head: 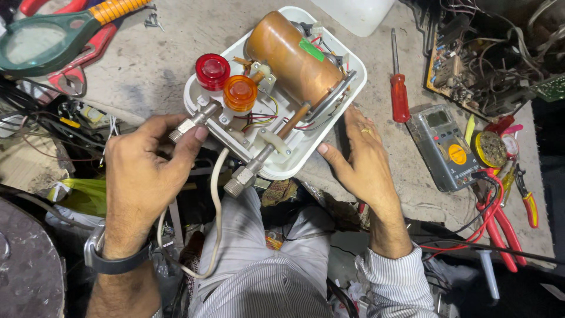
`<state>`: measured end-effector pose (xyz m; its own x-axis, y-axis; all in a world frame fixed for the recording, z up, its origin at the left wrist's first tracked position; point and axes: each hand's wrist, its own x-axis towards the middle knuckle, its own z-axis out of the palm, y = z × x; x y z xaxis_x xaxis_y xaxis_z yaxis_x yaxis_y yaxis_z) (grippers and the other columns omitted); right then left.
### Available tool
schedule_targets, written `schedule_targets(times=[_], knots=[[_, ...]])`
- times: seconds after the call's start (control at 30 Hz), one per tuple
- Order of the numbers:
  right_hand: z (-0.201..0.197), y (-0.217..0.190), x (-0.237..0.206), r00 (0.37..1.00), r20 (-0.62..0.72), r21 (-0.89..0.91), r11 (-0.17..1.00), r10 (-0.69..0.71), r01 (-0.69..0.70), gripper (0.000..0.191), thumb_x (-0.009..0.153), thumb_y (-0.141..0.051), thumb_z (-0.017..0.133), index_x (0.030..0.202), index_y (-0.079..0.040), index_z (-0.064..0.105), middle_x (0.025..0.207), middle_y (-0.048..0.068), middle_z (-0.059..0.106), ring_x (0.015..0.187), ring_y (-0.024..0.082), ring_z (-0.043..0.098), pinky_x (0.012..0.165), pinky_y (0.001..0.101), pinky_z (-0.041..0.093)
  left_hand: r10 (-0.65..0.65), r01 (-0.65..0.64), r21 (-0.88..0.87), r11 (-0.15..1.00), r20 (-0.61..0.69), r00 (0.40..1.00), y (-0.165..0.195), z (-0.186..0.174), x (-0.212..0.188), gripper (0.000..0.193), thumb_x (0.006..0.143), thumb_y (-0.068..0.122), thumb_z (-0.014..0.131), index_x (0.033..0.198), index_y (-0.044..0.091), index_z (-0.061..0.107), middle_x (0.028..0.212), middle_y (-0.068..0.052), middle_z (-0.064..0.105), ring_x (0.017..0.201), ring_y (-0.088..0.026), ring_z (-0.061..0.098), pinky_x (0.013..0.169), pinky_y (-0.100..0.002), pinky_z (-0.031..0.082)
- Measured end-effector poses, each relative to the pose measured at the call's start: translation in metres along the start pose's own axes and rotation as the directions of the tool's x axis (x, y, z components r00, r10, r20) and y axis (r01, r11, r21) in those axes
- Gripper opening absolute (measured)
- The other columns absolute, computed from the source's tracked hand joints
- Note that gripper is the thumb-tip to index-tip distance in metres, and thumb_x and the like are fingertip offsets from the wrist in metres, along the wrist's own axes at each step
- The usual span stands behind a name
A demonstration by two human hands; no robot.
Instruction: The person unscrews the screws of a white water purifier pump unit with a screwdriver and opens its casing. They handle the internal copper motor, adjust a metal fitting, work on the power plug and wires, reposition the unit, and tighten screws again with the screwdriver.
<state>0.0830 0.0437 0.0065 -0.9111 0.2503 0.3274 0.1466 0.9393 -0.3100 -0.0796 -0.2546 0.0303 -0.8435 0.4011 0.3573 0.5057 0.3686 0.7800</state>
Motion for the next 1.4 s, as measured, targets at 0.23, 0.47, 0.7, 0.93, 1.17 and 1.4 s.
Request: schedule_targets(times=[0.23,0.47,0.7,0.93,1.17,1.4], knots=[[0.001,0.001,0.0,1.0,-0.013,-0.017,1.0,0.019,-0.019,0.08,0.095,-0.046,0.069,0.145,0.012,0.047,0.147,0.035,0.051,0.144,0.046,0.045,0.123,0.0554,0.027,-0.054,0.053,0.083,0.995,0.006,0.999,-0.012,0.014,-0.003,0.028,0.098,0.026,0.077,0.104,-0.002,0.076,0.064,-0.015,0.067,0.052,-0.021,0.066,0.055,-0.032,0.05],[0.001,-0.001,-0.003,1.0,-0.027,-0.062,0.998,0.006,-0.007,0.076,0.096,-0.046,0.067,0.143,0.011,0.05,0.144,0.035,0.053,0.141,0.046,0.047,0.121,0.056,0.029,-0.022,0.028,-0.139,0.99,0.043,0.999,-0.019,0.025,-0.006,0.031,0.105,0.027,0.066,0.1,-0.003,0.07,0.075,-0.008,0.074,0.065,-0.015,0.075,0.058,-0.026,0.055],[-0.003,-0.004,-0.004,1.0,-0.019,-0.074,0.997,-0.017,0.016,0.072,0.098,-0.046,0.064,0.142,0.01,0.052,0.144,0.034,0.054,0.142,0.046,0.046,0.12,0.056,0.03,-0.013,0.017,-0.192,0.981,0.022,1.0,-0.025,0.031,-0.01,0.029,0.106,0.025,0.065,0.098,-0.002,0.068,0.076,-0.008,0.074,0.064,-0.014,0.073,0.059,-0.026,0.055],[-0.016,-0.006,-0.019,0.994,0.016,-0.105,0.988,-0.111,0.112,0.061,0.1,-0.04,0.061,0.141,0.004,0.056,0.147,0.025,0.056,0.142,0.041,0.048,0.12,0.0549,0.032,0.037,-0.037,-0.24,0.97,-0.004,0.999,-0.032,0.038,-0.011,0.031,0.107,0.028,0.063,0.099,-0.002,0.065,0.074,-0.007,0.072,0.064,-0.013,0.072,0.06,-0.027,0.056],[-0.016,-0.01,-0.024,0.995,-0.05,-0.102,0.992,-0.084,0.079,0.056,0.097,-0.039,0.065,0.136,0.0,0.061,0.141,0.02,0.062,0.138,0.037,0.053,0.118,0.0525,0.035,0.059,-0.072,-0.274,0.959,-0.053,0.997,-0.042,0.044,-0.013,0.033,0.107,0.031,0.062,0.101,-0.001,0.065,0.071,-0.005,0.07,0.065,-0.012,0.071,0.061,-0.026,0.056],[-0.01,-0.022,-0.018,0.99,-0.089,-0.168,0.982,-0.107,0.091,0.051,0.096,-0.035,0.067,0.133,0.001,0.064,0.138,0.018,0.065,0.132,0.039,0.056,0.111,0.051,0.041,0.059,-0.088,-0.285,0.954,-0.109,0.992,-0.047,0.047,-0.016,0.039,0.109,0.035,0.059,0.098,-0.002,0.064,0.068,-0.005,0.067,0.061,-0.012,0.067,0.059,-0.027,0.053]])
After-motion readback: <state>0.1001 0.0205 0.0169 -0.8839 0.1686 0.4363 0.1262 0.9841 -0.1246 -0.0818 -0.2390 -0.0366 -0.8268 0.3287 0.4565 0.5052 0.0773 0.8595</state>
